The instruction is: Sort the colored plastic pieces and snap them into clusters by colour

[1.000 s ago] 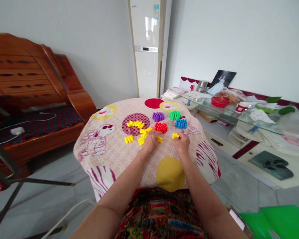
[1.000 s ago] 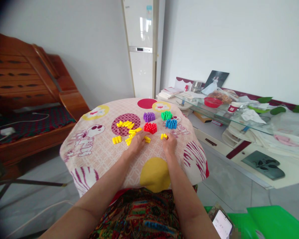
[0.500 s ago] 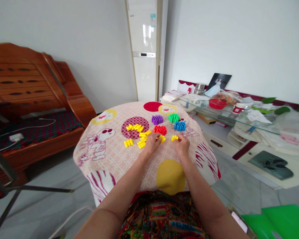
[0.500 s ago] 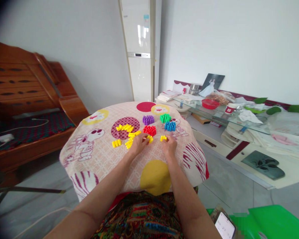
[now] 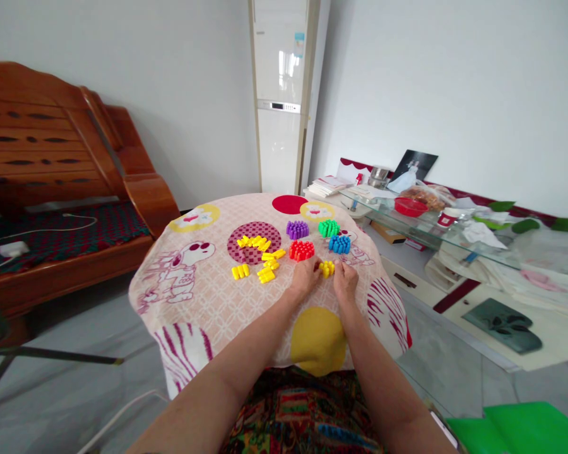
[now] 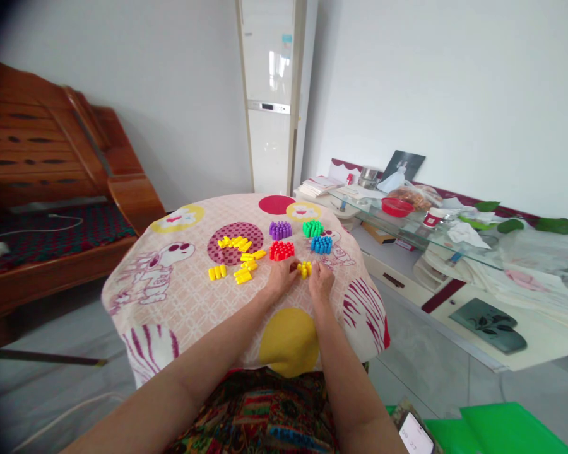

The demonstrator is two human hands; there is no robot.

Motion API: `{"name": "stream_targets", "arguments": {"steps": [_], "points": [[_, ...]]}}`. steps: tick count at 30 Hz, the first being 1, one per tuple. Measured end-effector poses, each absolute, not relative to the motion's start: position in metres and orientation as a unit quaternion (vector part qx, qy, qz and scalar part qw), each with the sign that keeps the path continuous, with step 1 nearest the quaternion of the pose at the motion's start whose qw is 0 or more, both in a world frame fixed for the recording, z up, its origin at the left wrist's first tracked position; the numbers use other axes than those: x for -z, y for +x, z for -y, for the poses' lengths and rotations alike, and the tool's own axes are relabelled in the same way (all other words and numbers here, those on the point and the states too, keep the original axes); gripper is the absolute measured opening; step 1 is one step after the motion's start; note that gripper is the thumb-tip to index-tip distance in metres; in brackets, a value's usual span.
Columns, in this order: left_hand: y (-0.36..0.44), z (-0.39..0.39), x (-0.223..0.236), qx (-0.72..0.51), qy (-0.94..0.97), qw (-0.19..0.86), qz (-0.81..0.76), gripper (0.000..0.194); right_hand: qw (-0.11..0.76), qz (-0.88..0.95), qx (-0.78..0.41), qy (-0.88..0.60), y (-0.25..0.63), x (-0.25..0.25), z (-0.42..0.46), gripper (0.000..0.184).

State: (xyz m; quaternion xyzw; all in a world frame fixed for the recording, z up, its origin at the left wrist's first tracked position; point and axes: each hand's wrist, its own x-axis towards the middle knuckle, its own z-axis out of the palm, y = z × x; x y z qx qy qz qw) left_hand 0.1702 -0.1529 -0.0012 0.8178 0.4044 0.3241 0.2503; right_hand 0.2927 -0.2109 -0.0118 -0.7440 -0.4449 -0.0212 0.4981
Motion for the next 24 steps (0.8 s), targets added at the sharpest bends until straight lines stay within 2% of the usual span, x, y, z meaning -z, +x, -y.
{"name": "stream_targets", "arguments": {"steps": [6,10,17,21,24], "points": [[0.173,0.155,0.001,-0.323,0.817,0.252,-0.407,0.02,0.501,0.45,0.019,-0.739,0.294,0.012,0.211,0.046],[0.167,0.156,0.001,-0.369,0.8,0.261,-0.394,0.038,0.508,0.445,0.017,-0.737,0.296,0.015,0.211,0.044],[0.122,0.116,-0.026,-0.459,0.751,0.156,-0.448,0.038,0.52,0.436,0.005,-0.734,0.296,0.014,0.211,0.042],[0.092,0.08,-0.04,-0.408,0.744,0.096,-0.521,0.044,0.518,0.441,0.006,-0.733,0.297,0.015,0.21,0.039],[0.075,0.064,-0.038,-0.32,0.759,0.075,-0.562,0.034,0.522,0.445,0.012,-0.727,0.298,0.017,0.21,0.038]]}}
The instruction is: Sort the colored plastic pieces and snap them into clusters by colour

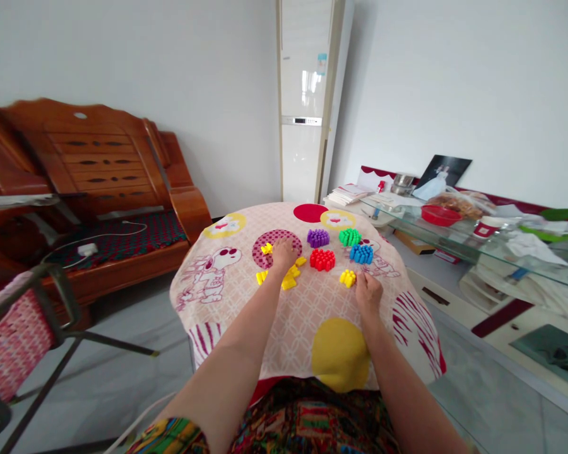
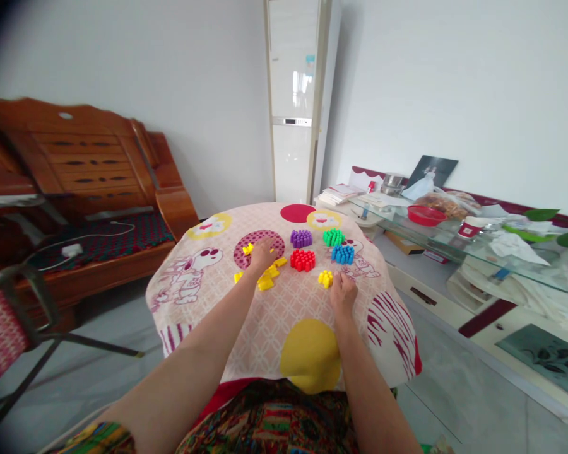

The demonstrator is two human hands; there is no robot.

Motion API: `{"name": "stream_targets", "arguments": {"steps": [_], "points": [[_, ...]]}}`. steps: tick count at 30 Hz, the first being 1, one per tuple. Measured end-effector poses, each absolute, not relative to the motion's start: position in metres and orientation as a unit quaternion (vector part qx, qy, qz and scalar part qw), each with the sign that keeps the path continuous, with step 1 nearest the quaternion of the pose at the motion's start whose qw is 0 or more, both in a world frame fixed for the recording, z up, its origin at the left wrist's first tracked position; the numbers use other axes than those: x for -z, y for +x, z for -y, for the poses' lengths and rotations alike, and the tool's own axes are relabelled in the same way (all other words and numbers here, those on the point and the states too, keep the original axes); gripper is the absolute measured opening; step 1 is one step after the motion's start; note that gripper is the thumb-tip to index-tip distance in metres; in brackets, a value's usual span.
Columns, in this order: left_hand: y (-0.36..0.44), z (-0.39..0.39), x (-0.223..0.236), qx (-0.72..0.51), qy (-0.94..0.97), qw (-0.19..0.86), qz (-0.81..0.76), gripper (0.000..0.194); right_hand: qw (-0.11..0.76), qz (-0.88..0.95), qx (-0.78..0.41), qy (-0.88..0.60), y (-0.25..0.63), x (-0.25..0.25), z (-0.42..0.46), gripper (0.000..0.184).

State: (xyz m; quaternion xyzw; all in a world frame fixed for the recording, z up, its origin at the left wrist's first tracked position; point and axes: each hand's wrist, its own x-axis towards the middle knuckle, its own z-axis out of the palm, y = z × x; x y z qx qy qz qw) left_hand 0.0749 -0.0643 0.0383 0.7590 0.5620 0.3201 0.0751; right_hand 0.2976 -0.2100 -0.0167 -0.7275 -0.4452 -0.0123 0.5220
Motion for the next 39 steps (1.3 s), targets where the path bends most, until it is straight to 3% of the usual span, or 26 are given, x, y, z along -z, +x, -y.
{"name": "stream_targets", "arguments": {"steps": [4,11,18,23,28,39], "points": [[0.055,0.064,-0.026,-0.253,0.764,0.067,-0.59,0.018,0.527,0.451,0.013,-0.72,0.298,0.018,0.21,0.039],[0.02,0.08,-0.026,-0.267,0.662,0.097,-0.693,0.033,0.515,0.437,-0.003,-0.737,0.295,0.015,0.211,0.038],[-0.004,0.049,-0.041,-0.314,0.623,0.079,-0.712,0.04,0.522,0.448,0.0,-0.726,0.295,0.017,0.211,0.038],[-0.007,0.032,-0.029,-0.261,0.633,0.124,-0.718,0.03,0.524,0.455,0.006,-0.72,0.297,0.02,0.21,0.038],[-0.016,0.022,-0.022,-0.252,0.629,0.155,-0.718,0.039,0.526,0.454,0.008,-0.719,0.296,0.02,0.209,0.034],[-0.015,0.016,-0.026,-0.249,0.63,0.209,-0.705,0.022,0.521,0.45,0.01,-0.725,0.295,0.018,0.211,0.033]]}}
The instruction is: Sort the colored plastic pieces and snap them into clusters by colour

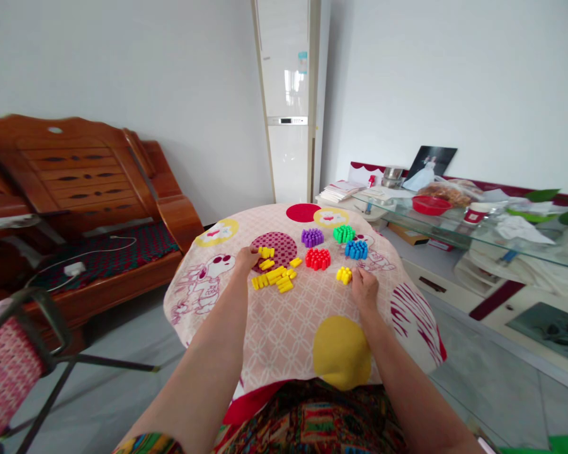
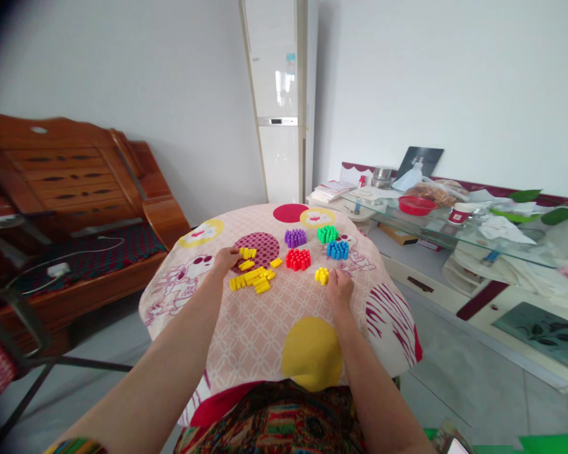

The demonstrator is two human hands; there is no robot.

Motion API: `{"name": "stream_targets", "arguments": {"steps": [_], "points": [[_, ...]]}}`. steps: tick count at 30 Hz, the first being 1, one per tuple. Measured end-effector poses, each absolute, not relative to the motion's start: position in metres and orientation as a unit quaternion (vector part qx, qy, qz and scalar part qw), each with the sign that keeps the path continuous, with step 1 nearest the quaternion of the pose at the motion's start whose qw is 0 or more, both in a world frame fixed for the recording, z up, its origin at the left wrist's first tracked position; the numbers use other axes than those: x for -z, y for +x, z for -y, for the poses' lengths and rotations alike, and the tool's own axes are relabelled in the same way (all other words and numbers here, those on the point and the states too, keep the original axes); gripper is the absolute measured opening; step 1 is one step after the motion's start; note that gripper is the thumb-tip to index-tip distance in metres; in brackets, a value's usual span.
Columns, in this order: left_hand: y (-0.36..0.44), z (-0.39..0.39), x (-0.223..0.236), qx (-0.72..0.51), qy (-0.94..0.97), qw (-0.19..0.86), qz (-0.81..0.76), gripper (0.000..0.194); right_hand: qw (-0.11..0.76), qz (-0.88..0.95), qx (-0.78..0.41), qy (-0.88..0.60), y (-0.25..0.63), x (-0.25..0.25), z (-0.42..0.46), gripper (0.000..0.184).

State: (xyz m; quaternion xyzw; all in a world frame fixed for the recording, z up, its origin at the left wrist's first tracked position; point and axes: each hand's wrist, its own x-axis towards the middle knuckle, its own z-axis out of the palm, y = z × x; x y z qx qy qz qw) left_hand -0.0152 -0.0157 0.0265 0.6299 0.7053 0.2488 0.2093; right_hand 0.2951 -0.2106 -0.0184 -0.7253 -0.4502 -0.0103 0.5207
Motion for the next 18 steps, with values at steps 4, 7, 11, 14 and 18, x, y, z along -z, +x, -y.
{"name": "stream_targets", "arguments": {"steps": [4,7,11,14,18], "points": [[-0.012,0.026,-0.036,-0.277,0.609,0.208,-0.714,0.029,0.528,0.449,0.007,-0.721,0.294,0.018,0.21,0.034],[0.005,0.044,-0.051,-0.334,0.626,0.203,-0.675,0.031,0.526,0.446,0.003,-0.725,0.294,0.018,0.209,0.034],[0.052,0.088,-0.064,-0.394,0.726,0.221,-0.52,0.023,0.518,0.436,-0.003,-0.736,0.295,0.017,0.209,0.035],[0.094,0.123,-0.056,-0.381,0.797,0.254,-0.394,0.02,0.513,0.439,-0.004,-0.738,0.295,0.015,0.21,0.035],[0.133,0.15,-0.028,-0.34,0.829,0.248,-0.367,0.019,0.511,0.448,0.0,-0.734,0.295,0.014,0.211,0.036]]}}
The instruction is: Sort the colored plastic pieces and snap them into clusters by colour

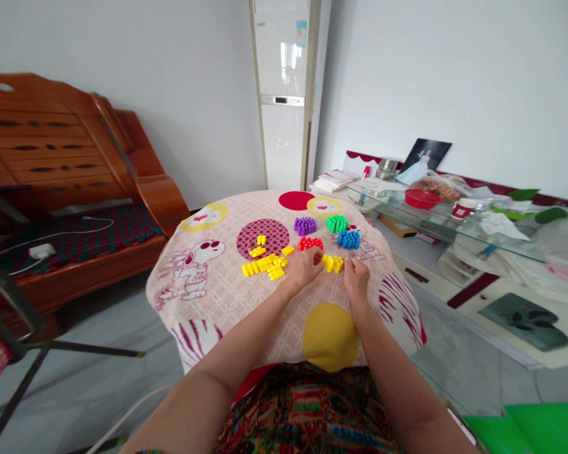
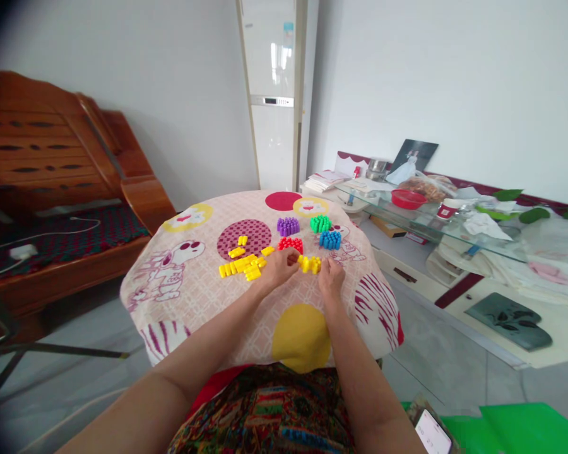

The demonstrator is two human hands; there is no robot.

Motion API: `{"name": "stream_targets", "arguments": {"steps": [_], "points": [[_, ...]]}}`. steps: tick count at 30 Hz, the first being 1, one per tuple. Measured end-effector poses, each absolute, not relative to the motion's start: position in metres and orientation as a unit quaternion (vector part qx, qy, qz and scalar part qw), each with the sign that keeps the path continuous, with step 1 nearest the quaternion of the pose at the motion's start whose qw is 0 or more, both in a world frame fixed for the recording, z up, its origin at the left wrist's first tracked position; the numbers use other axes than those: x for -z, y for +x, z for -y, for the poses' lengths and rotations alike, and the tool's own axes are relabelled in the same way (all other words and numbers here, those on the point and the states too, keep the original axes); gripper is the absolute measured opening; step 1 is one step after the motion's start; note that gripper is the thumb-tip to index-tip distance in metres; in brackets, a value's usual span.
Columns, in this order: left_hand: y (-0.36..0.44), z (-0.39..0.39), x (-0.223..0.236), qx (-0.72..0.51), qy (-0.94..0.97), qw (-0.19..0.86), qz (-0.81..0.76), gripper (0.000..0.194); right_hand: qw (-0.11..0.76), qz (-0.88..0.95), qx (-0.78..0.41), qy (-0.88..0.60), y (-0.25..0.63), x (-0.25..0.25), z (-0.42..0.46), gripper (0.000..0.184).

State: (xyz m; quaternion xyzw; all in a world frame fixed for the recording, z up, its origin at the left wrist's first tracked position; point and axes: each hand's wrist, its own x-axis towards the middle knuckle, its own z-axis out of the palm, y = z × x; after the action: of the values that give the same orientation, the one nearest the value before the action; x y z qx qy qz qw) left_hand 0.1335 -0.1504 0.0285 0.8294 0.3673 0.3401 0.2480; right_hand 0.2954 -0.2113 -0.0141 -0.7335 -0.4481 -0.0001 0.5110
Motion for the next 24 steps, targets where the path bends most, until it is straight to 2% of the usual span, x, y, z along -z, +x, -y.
{"name": "stream_targets", "arguments": {"steps": [9,17,24], "points": [[0.149,0.156,-0.006,-0.334,0.84,0.24,-0.354,0.012,0.507,0.455,0.002,-0.732,0.297,0.015,0.211,0.037],[0.142,0.153,-0.002,-0.354,0.826,0.241,-0.367,0.023,0.517,0.449,0.006,-0.729,0.296,0.014,0.212,0.036],[0.087,0.124,-0.026,-0.435,0.744,0.155,-0.483,0.026,0.516,0.441,-0.004,-0.734,0.296,0.014,0.212,0.034]]}}
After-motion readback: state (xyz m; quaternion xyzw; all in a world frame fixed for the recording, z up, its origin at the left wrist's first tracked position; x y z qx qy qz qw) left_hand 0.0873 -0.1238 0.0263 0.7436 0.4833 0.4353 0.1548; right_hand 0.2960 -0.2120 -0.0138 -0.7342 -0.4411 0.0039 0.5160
